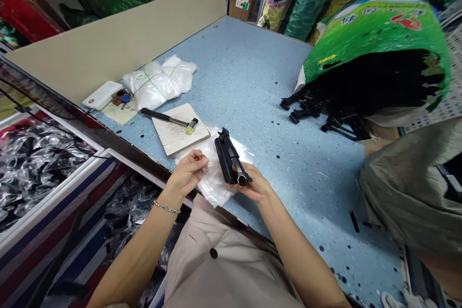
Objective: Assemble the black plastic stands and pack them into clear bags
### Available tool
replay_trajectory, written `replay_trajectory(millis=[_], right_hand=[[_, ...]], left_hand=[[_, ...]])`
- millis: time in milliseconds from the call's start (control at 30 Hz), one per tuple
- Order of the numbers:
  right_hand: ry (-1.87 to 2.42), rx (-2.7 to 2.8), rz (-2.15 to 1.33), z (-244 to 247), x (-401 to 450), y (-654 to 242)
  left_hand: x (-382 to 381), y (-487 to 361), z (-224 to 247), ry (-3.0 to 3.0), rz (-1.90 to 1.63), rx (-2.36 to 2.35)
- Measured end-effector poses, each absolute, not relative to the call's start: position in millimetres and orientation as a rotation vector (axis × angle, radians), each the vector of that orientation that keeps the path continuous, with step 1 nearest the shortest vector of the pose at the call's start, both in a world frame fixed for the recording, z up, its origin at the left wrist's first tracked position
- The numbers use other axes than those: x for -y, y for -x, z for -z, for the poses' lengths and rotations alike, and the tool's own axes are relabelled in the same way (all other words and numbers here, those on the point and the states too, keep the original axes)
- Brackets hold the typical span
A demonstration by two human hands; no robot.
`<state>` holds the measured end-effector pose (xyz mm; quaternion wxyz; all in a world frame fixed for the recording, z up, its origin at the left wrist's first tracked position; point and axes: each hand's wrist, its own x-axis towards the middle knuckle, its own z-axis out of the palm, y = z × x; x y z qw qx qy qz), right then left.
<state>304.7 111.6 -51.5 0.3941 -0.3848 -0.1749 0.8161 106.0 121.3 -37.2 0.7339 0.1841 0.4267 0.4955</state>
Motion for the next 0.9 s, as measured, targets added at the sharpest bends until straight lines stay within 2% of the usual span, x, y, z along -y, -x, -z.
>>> replay_trajectory(millis=[133, 267, 367, 533, 900], right_hand=[[0.978, 0.435, -2.038, 53, -106, -312], [0.925, 0.433, -2.073, 46, -99, -313], [0.932, 0.485, -2.039, 43, -97, -311], [1.014, 0.494, -1.91, 47, -95, -326], [1.01, 0.539, -1.883, 39, -79, -324]], left_hand=[[-120, -105, 37, -0.431, -1.135, -0.95], [-113, -118, 39, -0.724, -1.27, -1.093], [-106, -126, 38, -1.19, -1.245, -1.226], [-104, -112, 34, -2.059, -0.908, -1.564], [-107, -149, 33, -1.963, -0.852, -1.235]])
